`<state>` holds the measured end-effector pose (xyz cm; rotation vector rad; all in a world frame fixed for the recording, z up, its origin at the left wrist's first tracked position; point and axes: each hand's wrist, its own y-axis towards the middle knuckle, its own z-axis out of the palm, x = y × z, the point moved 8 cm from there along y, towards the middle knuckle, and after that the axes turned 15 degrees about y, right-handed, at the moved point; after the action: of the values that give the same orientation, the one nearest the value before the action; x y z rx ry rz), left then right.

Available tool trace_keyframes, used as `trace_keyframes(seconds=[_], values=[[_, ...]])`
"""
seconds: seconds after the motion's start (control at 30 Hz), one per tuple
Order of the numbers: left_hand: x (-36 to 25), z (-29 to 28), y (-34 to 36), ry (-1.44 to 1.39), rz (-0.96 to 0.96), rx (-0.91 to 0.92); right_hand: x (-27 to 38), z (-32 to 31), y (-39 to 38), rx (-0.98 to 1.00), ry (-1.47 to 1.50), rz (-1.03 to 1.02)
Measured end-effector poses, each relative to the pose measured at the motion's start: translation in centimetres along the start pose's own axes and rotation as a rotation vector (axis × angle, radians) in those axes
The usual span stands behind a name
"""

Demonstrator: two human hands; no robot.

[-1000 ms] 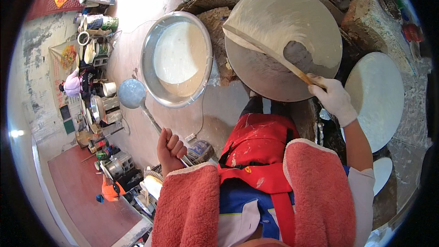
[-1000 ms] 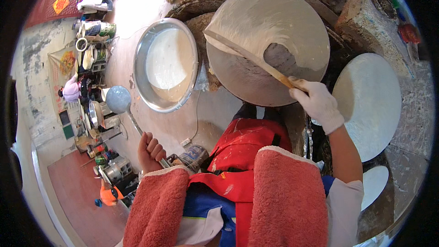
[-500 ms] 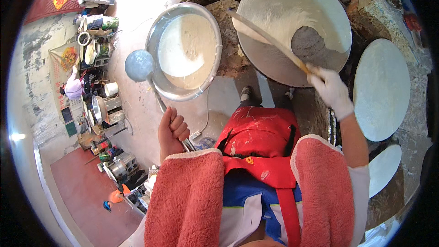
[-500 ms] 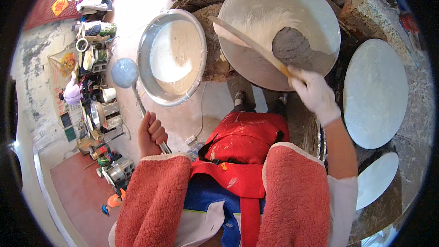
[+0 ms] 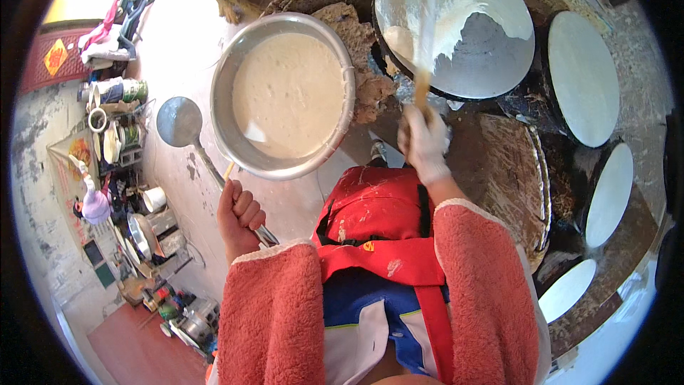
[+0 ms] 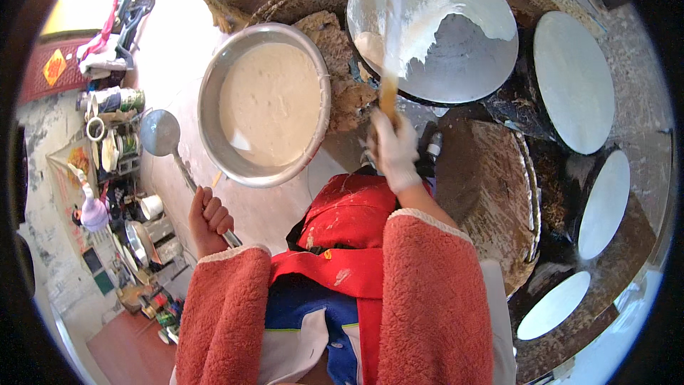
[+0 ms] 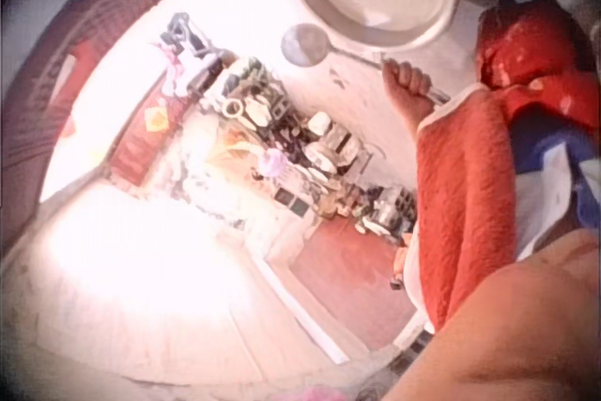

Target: The person ladles batter onto multiple hot griddles and spreads it into thin circular crepes using a wooden spreader. They flip the crepes and transfer finished ones to a nearby stack.

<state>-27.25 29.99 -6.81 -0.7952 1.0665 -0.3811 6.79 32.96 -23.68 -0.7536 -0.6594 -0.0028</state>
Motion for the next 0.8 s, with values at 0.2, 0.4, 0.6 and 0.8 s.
trace_keyframes(seconds=[0.2, 0.4, 0.6, 0.8], values=[[-1.8, -2.2, 0.0, 0.070, 0.033, 0.062, -3.9, 5.2, 2.1, -0.173, 0.221, -0.141], [-2.3, -4.2, 0.9, 0.015, -0.011, 0.089, -3.9, -1.3, -2.7, -0.484, 0.241, -0.191], [-2.7, -4.7, 1.2, 0.050, -0.004, 0.130, -5.4, 4.4, 1.3, -0.215, 0.064, -0.064], [-2.8, -3.3, 1.8, 0.071, -0.013, 0.185, -1.4, 0.4, -0.2, -0.326, 0.146, -0.159]])
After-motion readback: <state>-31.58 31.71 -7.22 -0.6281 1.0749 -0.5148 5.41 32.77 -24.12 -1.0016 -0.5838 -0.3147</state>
